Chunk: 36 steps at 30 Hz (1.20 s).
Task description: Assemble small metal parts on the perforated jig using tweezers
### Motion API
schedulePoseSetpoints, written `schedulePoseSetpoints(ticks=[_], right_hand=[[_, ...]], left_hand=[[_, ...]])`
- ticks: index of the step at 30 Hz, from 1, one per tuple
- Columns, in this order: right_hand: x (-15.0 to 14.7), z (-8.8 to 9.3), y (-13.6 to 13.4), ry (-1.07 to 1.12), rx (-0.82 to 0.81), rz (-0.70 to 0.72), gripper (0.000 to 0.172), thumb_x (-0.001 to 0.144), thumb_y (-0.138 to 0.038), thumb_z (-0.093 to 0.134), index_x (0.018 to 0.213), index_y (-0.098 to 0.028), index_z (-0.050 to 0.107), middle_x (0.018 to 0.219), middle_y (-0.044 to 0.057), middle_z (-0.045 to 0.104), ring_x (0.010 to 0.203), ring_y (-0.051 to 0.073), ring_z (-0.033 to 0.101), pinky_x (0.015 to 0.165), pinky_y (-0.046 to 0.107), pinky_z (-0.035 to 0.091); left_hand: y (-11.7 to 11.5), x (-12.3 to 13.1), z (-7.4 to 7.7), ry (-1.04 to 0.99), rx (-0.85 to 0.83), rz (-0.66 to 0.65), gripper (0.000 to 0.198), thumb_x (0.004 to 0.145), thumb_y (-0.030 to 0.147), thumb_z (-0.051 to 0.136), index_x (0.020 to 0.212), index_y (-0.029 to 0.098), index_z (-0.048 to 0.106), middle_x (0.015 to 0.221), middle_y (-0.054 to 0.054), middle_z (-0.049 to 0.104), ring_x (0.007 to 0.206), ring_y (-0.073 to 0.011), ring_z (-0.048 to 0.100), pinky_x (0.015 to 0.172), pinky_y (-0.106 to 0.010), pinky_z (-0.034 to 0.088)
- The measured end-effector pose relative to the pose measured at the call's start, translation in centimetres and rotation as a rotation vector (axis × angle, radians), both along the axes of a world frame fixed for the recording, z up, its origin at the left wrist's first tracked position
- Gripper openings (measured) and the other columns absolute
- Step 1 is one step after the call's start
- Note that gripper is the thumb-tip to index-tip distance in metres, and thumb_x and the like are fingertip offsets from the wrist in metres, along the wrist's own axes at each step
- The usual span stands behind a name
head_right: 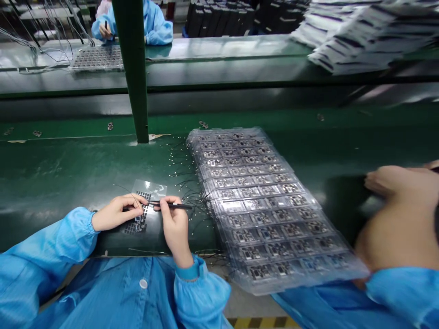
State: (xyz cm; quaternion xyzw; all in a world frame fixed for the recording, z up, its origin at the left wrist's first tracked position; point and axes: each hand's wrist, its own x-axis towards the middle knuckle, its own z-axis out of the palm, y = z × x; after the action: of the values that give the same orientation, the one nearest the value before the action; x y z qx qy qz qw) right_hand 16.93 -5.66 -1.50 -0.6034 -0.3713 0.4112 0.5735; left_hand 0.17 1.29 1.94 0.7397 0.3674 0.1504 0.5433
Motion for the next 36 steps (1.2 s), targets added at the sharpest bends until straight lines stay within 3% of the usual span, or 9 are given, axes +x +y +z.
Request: schedulePoseSetpoints(ticks=[8,14,16,24,36], right_hand=[[-0.5,-0.1,-1.5,0.209,-0.014,-0.048,0.024,0.085,-0.044,0.057,0.080,-0.020,0.056,0.071,0.000,0.066,0.070,0.016,0.064,0.074,0.032,0.049],[-1.4,0.8,2.3,0.344,0.038,-0.077,0.031,0.077,-0.050,0.062,0.080,-0.020,0.054,0.061,-0.003,0.064,0.061,0.016,0.065,0.064,0.030,0.053],[-1.0,0.9,2.4,0.349,0.011,-0.085,0.033,0.074,-0.051,0.064,0.079,-0.020,0.054,0.061,-0.003,0.064,0.059,0.016,0.066,0.060,0.030,0.055],[0.5,0.4,-3.6,-0.026,-0.119,-0.007,0.025,0.077,-0.041,0.067,0.073,-0.017,0.059,0.064,0.000,0.063,0.056,0.014,0.064,0.051,0.024,0.055],[0.1,0.0,-3.4,-0.176,-0.197,-0.014,0.027,0.076,-0.043,0.068,0.074,-0.020,0.054,0.061,0.001,0.066,0.054,0.018,0.064,0.047,0.025,0.050]], left_hand=[[-0.4,-0.1,0.2,-0.037,-0.031,-0.033,0.017,0.083,0.024,0.057,0.069,0.014,0.060,0.101,-0.009,0.065,0.095,-0.0173,0.060,0.085,-0.029,0.045],[-0.4,0.0,0.0,-0.065,-0.050,-0.072,0.020,0.085,0.025,0.057,0.069,0.014,0.057,0.102,-0.009,0.066,0.097,-0.0165,0.061,0.089,-0.031,0.045],[-0.3,0.0,-0.1,-0.054,-0.033,-0.080,0.021,0.085,0.026,0.057,0.069,0.014,0.057,0.102,-0.009,0.066,0.097,-0.0164,0.061,0.089,-0.031,0.045],[-0.1,-0.2,-0.1,-0.013,0.115,-0.172,0.020,0.085,0.026,0.057,0.069,0.015,0.058,0.097,-0.008,0.067,0.095,-0.0170,0.062,0.086,-0.030,0.046],[-0.4,0.4,0.2,0.095,0.223,-0.191,0.016,0.084,0.020,0.058,0.068,0.016,0.058,0.099,-0.005,0.069,0.094,-0.0168,0.063,0.088,-0.030,0.044]])
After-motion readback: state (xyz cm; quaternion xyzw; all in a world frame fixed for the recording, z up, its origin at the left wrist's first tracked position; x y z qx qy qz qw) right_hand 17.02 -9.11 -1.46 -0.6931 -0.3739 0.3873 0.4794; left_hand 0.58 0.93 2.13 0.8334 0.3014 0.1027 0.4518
